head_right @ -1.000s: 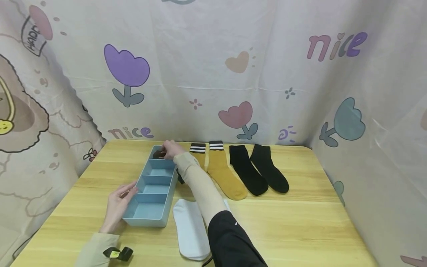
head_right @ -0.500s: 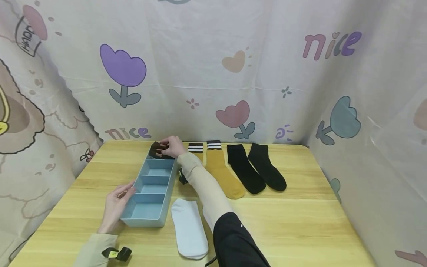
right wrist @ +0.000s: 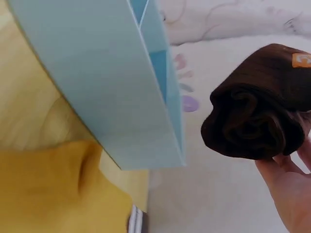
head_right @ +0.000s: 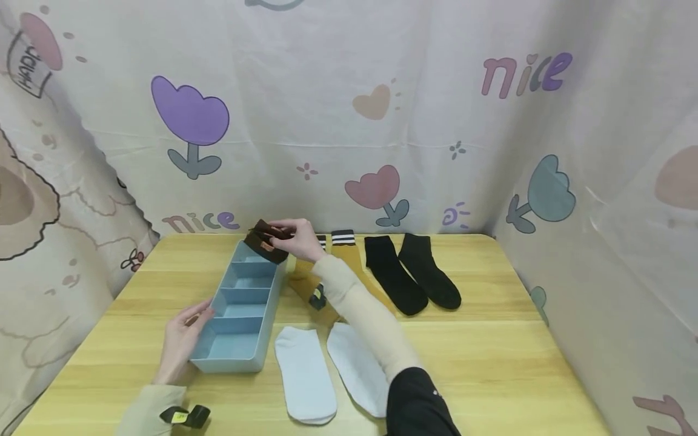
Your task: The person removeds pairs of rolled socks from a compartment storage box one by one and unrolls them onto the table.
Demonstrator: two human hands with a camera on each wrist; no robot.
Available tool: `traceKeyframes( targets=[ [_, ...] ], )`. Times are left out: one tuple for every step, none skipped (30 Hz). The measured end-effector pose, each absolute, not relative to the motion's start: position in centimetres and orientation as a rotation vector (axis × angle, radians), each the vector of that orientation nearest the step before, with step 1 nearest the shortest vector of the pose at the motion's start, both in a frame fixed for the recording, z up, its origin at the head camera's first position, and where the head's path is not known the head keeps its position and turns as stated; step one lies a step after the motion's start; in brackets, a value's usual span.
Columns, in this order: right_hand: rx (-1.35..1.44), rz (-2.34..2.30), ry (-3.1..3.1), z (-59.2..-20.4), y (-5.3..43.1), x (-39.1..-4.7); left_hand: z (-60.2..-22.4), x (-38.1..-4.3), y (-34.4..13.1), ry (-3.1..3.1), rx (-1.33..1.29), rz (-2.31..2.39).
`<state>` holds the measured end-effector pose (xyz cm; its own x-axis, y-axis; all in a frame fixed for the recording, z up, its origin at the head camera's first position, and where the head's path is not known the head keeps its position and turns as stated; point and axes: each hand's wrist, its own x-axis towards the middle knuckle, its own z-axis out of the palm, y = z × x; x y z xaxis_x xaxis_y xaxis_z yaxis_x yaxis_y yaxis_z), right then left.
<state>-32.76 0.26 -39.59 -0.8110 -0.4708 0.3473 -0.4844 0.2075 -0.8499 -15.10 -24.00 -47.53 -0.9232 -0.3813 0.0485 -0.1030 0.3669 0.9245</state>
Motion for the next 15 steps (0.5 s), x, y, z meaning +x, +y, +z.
traceKeyframes(
  targets=[
    [1.014,1.693,-2.425,-39.5,1.3,-32.2,-47.5,-15.3,-24.0,-2.382,0.432,-1.577],
    [1.064,1.674,-2.42,-39.5,2.4,-31.6,-47.5,-15.4,-24.1,-2.392,0.428,-1.571],
    [1.116,1.644,-2.418,-39.5,3.5,-31.0,-47.5,-15.6,-24.2,-2.397,0.428,-1.57],
    [1.162,1.61,-2.418,-39.7,4.8,-30.4,-47.5,-15.7,-24.3,-2.406,0.425,-1.565],
    [1.204,1.582,-2.416,-39.9,6.1,-29.8,-47.5,-15.9,-24.5,-2.415,0.42,-1.563],
    [1.234,1.566,-2.415,-40.2,7.5,-29.1,-47.5,-16.0,-24.6,-2.426,0.414,-1.56],
    [1.254,1.557,-2.412,-40.5,8.9,-28.5,-47.4,-16.1,-24.8,-2.433,0.408,-1.555],
    [1.264,1.562,-2.414,-40.9,10.3,-27.9,-47.4,-16.2,-25.0,-2.439,0.398,-1.55],
    [1.272,1.56,-2.417,-41.2,11.6,-27.2,-47.4,-16.2,-25.2,-2.449,0.384,-1.54],
    [1.276,1.564,-2.418,-41.6,12.9,-26.4,-47.3,-16.3,-25.4,-2.46,0.371,-1.53],
    [1.288,1.565,-2.416,-42.0,14.2,-25.7,-47.3,-16.3,-25.6,-2.472,0.35,-1.511],
    [1.292,1.564,-2.419,-42.4,15.5,-25.0,-47.2,-16.3,-25.7,-2.488,0.322,-1.477],
    [1.292,1.551,-2.425,-42.8,16.8,-24.2,-47.0,-16.3,-25.8,-2.506,0.274,-1.423],
    [1.291,1.545,-2.434,-43.3,18.0,-23.4,-46.8,-16.2,-25.8,-2.519,0.223,-1.362],
    [1.282,1.532,-2.446,-43.6,19.3,-22.6,-46.4,-16.1,-25.6,-2.534,0.169,-1.281]
  ],
)
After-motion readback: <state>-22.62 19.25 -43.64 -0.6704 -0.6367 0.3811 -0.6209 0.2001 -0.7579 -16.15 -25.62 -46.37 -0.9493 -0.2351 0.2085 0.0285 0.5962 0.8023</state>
